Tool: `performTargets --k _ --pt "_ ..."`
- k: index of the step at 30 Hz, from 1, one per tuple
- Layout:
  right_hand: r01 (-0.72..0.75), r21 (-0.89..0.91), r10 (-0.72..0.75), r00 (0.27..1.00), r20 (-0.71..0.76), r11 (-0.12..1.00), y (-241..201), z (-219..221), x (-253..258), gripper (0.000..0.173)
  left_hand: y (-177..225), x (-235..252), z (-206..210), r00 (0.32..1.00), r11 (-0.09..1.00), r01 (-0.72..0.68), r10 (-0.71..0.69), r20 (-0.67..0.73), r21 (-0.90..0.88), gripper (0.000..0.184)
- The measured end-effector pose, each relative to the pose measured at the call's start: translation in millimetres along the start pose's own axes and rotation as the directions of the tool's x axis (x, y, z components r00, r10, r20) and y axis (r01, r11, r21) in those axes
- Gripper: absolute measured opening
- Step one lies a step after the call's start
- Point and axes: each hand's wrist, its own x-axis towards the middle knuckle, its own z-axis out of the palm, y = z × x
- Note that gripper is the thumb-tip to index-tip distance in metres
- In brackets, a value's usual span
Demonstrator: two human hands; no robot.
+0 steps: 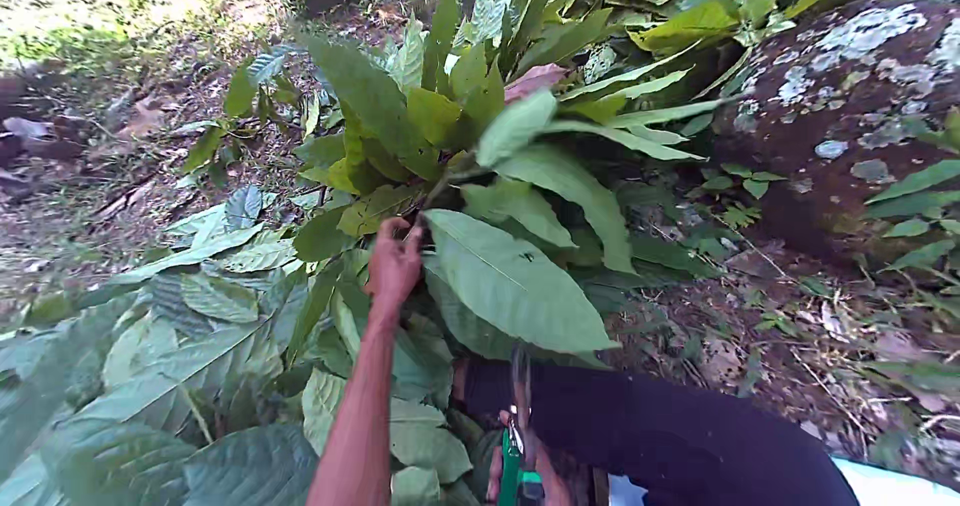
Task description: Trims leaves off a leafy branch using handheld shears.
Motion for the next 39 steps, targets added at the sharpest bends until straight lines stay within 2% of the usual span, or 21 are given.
performTargets --k 3,6,8,10,11,13,14,18,21,23,25,27,30,33,34,37,39 --pt "0.052 -0.076 -0.046 0.996 0.074 0.996 -14 4 -10 0.085 10 -38 -94 0.960 0.928 0.048 -0.145 -0.240 -0.368 0.033" --pt "0.077 -0.124 -0.056 0.985 0.162 0.989 -27 -2 -16 0.087 27 -92 -160 0.898 0.742 -0.006 -0.290 -0.330 -0.670 0.025" --pt "0.109 -0.172 -0.061 0.963 0.263 0.979 -34 -7 -21 0.087 11 -137 -195 0.917 0.627 -0.147 -0.204 -0.343 -0.765 0.034" --pt "0.150 -0.222 -0.065 0.934 0.350 0.964 -38 -11 -27 0.088 -40 -175 -234 0.959 0.509 -0.252 0.020 -0.281 -0.823 0.037" --pt "0.177 -0.246 -0.073 0.921 0.382 0.953 -37 -13 -31 0.088 -46 -192 -246 0.960 0.459 -0.250 0.001 -0.282 -0.852 0.037" --pt "0.223 -0.282 -0.089 0.903 0.421 0.933 -34 -17 -40 0.089 -38 -229 -261 0.903 0.521 -0.255 -0.172 -0.393 -0.814 0.048" --pt "0.232 -0.286 -0.092 0.898 0.430 0.930 -32 -19 -45 0.089 -40 -246 -270 0.868 0.553 -0.274 -0.210 -0.450 -0.787 0.055" --pt "0.216 -0.276 -0.080 0.899 0.430 0.937 -33 -27 -62 0.089 -69 -314 -320 0.798 0.539 -0.426 -0.154 -0.582 -0.727 0.060" --pt "0.144 -0.242 -0.036 0.914 0.405 0.960 -46 -28 -78 0.085 -69 -359 -367 0.680 0.602 -0.476 -0.212 -0.702 -0.642 0.059" --pt "0.102 -0.144 -0.033 0.907 0.419 0.984 -56 -19 -89 0.083 -91 -384 -411 0.647 0.530 -0.590 -0.141 -0.749 -0.609 0.062" --pt "0.088 -0.030 -0.063 0.874 0.483 0.996 -61 -9 -98 0.082 -111 -402 -448 0.657 0.459 -0.648 -0.066 -0.751 -0.607 0.062" --pt "0.090 0.021 -0.087 0.835 0.543 0.996 -63 -1 -106 0.082 -91 -414 -452 0.637 0.493 -0.653 -0.055 -0.769 -0.575 0.064" --pt "0.065 0.030 -0.070 0.771 0.633 0.997 -71 8 -117 0.081 -62 -432 -450 0.558 0.592 -0.638 -0.085 -0.825 -0.492 0.059" --pt "0.029 0.022 -0.036 0.698 0.715 0.999 -78 14 -126 0.082 -73 -450 -461 0.544 0.541 -0.710 0.015 -0.839 -0.450 0.050" --pt "0.038 0.016 -0.037 0.674 0.737 0.999 -80 15 -129 0.083 -66 -451 -457 0.538 0.532 -0.719 0.019 -0.843 -0.447 0.054" --pt "0.062 0.058 -0.084 0.585 0.807 0.996 -84 18 -142 0.086 6 -447 -411 0.455 0.555 -0.730 -0.042 -0.890 -0.399 0.065" --pt "0.030 0.092 -0.094 0.521 0.848 0.995 -87 18 -152 0.085 37 -438 -389 0.445 0.497 -0.771 -0.024 -0.895 -0.397 0.069"
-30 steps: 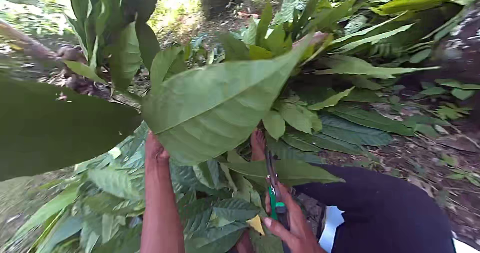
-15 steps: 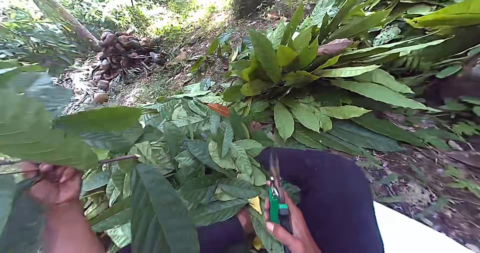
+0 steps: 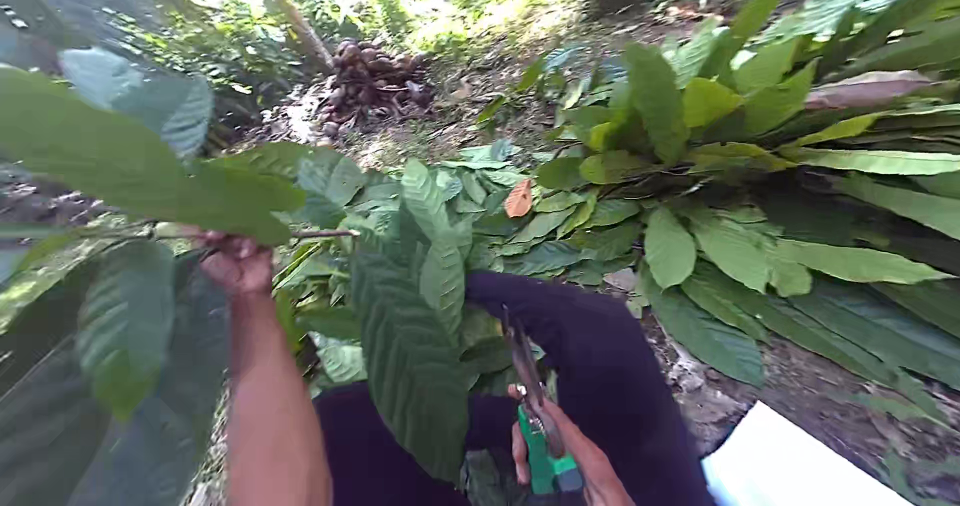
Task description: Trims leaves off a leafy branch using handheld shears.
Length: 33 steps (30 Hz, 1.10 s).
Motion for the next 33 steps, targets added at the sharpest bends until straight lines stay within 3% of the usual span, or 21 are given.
performTargets --k 4,10,13,16,18,23,29,33 --pt "-0.009 -0.006 0.009 0.999 0.046 1.000 -3 5 -2 0.085 -11 1 14 0.999 0.999 0.049 -0.049 0.022 -0.013 0.066" --pt "-0.044 -0.373 0.046 0.999 -0.004 0.927 -21 -20 19 0.087 -42 -6 58 0.980 0.982 0.185 -0.188 -0.060 -0.045 0.057" --pt "-0.121 -0.586 0.102 0.993 -0.066 0.801 -30 -41 43 0.087 -58 -13 80 0.958 0.957 0.278 -0.283 -0.056 -0.080 0.053" --pt "-0.164 -0.788 0.116 0.986 -0.119 0.594 -33 -59 70 0.088 -80 -12 90 0.934 0.929 0.356 -0.351 0.064 -0.102 0.051" --pt "-0.165 -0.839 0.124 0.985 -0.117 0.518 -31 -67 84 0.086 -92 -14 99 0.912 0.914 0.403 -0.397 0.104 -0.051 0.050" --pt "-0.170 -0.829 0.159 0.982 -0.100 0.533 -23 -74 104 0.085 -116 -15 107 0.827 0.840 0.539 -0.516 0.224 -0.057 0.053" --pt "-0.181 -0.791 0.138 0.983 -0.123 0.585 -6 -74 111 0.080 -135 -20 107 0.813 0.823 0.564 -0.541 0.213 -0.063 0.054" --pt "-0.144 -0.704 0.053 0.987 -0.150 0.695 11 -74 107 0.067 -146 -16 98 0.796 0.804 0.586 -0.547 0.260 -0.104 0.056"
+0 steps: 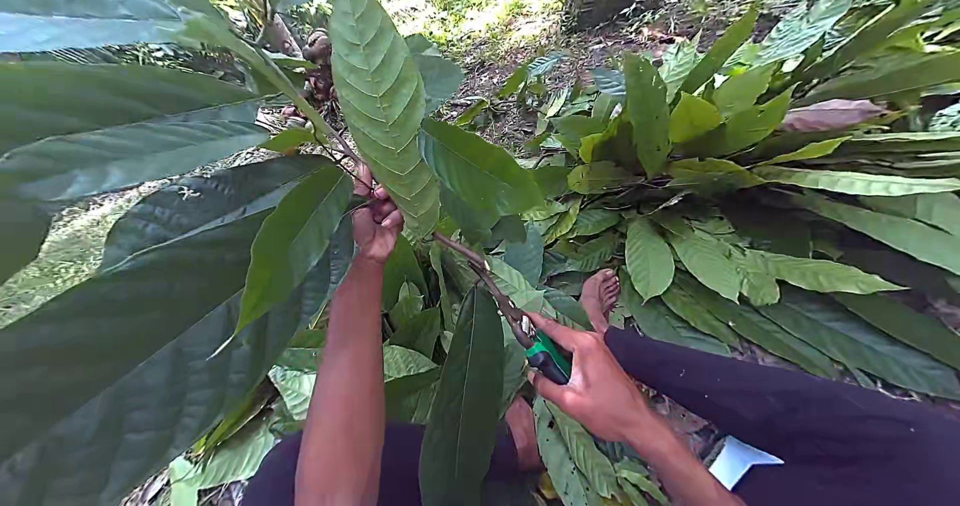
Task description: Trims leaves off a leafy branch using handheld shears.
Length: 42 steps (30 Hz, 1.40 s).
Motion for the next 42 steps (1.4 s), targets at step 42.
performTargets --k 42 --pt "-0.222 0.592 0.029 0.948 0.317 0.775 3 33 15 0.070 -37 -17 -9 0.988 0.988 0.151 -0.152 0.031 0.028 0.041"
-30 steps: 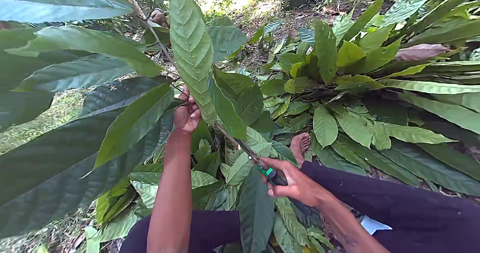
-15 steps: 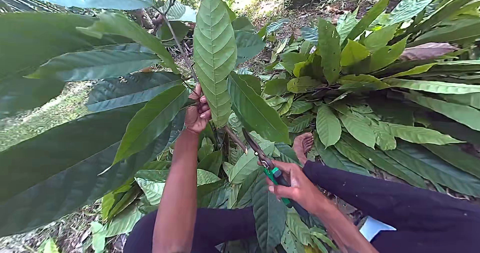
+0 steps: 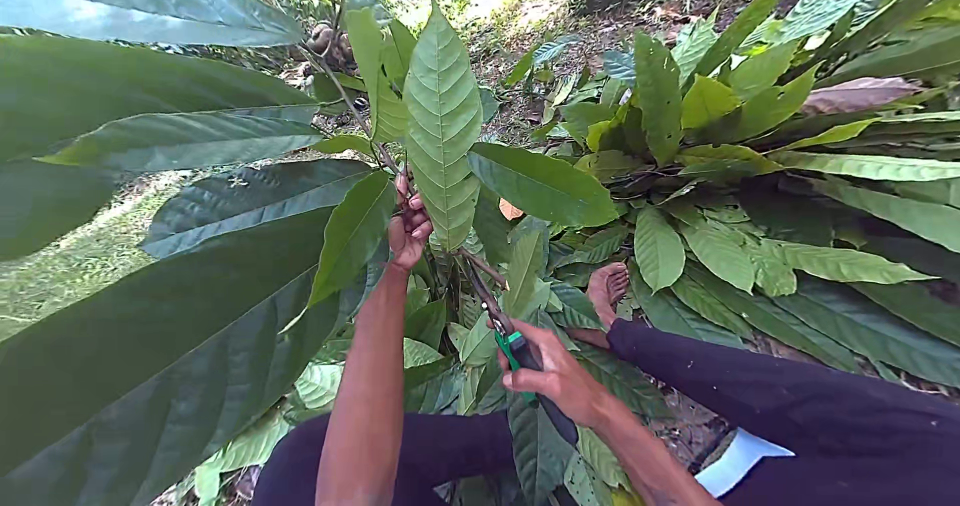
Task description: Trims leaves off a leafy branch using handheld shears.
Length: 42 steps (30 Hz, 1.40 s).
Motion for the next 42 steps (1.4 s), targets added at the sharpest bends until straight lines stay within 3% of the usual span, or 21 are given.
performTargets --k 5,12,20,25,27,30,33,35,37,39,41,42 --pt "0.001 -0.023 -0.001 1.000 0.014 1.000 0 2 4 0.069 -4 -4 -4 1.000 1.000 -0.015 0.015 -0.007 -0.001 0.039" --pt "-0.024 -0.018 0.024 1.000 0.002 1.000 -1 0 10 0.068 -14 2 -33 0.991 0.995 -0.003 0.016 0.129 -0.104 0.030" --pt "-0.041 -0.064 0.039 0.999 -0.037 0.997 0 -1 11 0.064 -12 -2 -26 0.999 0.998 -0.008 0.011 0.051 -0.054 0.031" --pt "-0.078 -0.210 0.068 0.996 -0.057 0.975 0 1 5 0.063 -4 8 -35 0.966 0.997 -0.015 0.035 0.255 -0.082 0.037" --pt "-0.075 -0.280 0.075 0.997 -0.013 0.957 5 0 -5 0.068 8 9 -26 0.971 0.994 -0.106 0.101 0.215 0.010 0.038" --pt "-0.120 -0.294 0.122 0.992 -0.009 0.948 21 -1 -34 0.072 -10 -26 -32 0.983 0.974 -0.125 0.147 -0.107 0.189 0.043" --pt "-0.120 -0.257 0.115 0.993 -0.037 0.959 39 -10 -53 0.072 -70 -73 -20 0.887 0.998 0.049 -0.030 -0.460 0.030 0.053" --pt "-0.185 -0.219 0.175 0.982 -0.066 0.958 54 -13 -68 0.072 -114 -103 -7 0.746 0.967 0.200 -0.255 -0.616 -0.158 0.057" --pt "-0.241 -0.181 0.226 0.969 -0.098 0.953 63 -15 -82 0.075 -157 -120 -5 0.565 0.921 0.260 -0.389 -0.727 -0.291 0.055" --pt "-0.240 -0.159 0.223 0.967 -0.120 0.958 68 -18 -93 0.077 -189 -129 -6 0.404 0.908 0.198 -0.419 -0.813 -0.370 0.054" --pt "-0.209 -0.136 0.188 0.971 -0.150 0.968 68 -23 -103 0.077 -214 -142 -4 0.343 0.916 0.173 -0.401 -0.849 -0.363 0.056" --pt "-0.192 -0.119 0.171 0.970 -0.171 0.974 65 -25 -108 0.076 -224 -155 -1 0.336 0.908 0.248 -0.407 -0.850 -0.337 0.057"
